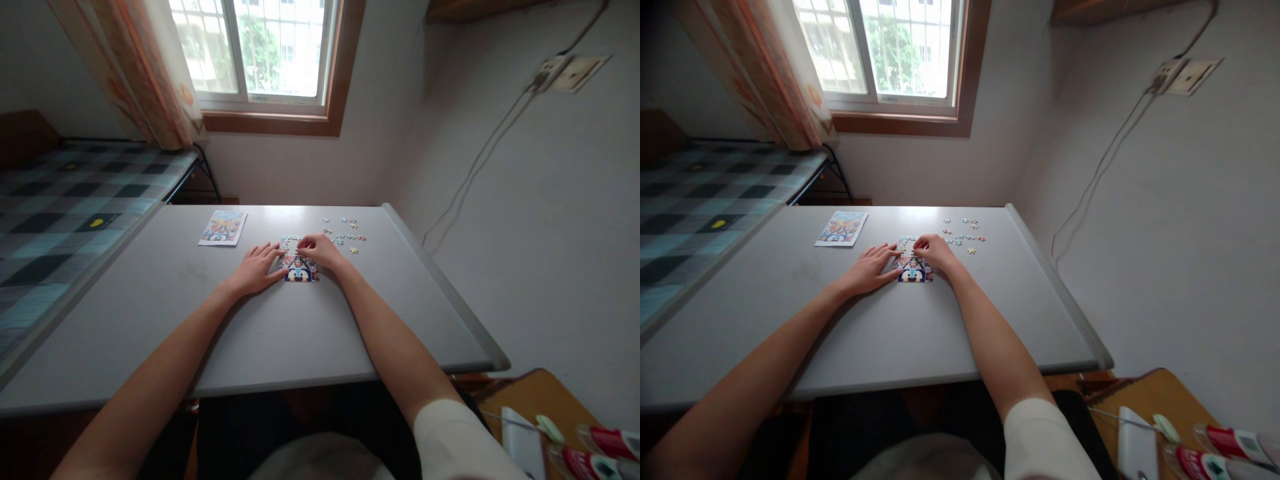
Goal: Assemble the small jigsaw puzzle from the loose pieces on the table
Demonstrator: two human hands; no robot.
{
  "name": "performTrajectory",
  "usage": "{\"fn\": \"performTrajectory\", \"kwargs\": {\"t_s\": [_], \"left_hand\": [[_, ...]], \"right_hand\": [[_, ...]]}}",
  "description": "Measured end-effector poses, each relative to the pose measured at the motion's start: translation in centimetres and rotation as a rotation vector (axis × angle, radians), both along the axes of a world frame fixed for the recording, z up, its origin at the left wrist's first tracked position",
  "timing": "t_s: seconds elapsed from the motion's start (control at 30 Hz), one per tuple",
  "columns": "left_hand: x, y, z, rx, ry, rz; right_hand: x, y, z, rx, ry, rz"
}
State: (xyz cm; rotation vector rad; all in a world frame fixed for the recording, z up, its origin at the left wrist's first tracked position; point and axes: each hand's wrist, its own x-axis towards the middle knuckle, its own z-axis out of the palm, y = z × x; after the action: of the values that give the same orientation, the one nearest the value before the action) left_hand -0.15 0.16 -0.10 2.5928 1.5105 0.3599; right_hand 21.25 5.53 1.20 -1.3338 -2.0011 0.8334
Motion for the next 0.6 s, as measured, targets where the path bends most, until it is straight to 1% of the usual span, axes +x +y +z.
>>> {"fn": "performTrajectory", "kwargs": {"t_s": [0.17,0.37,0.6], "left_hand": [[0.04,-0.1,0.09,-0.008,-0.004,-0.001],[0.06,-0.19,0.06,0.005,-0.004,0.001],[0.09,-0.19,0.17,0.001,0.005,0.0]], "right_hand": [[0.05,-0.17,0.33,0.017,-0.048,-0.009],[-0.01,-0.08,0.01,0.025,-0.089,-0.023],[-0.22,-0.26,0.04,0.065,-0.195,-0.045]]}}
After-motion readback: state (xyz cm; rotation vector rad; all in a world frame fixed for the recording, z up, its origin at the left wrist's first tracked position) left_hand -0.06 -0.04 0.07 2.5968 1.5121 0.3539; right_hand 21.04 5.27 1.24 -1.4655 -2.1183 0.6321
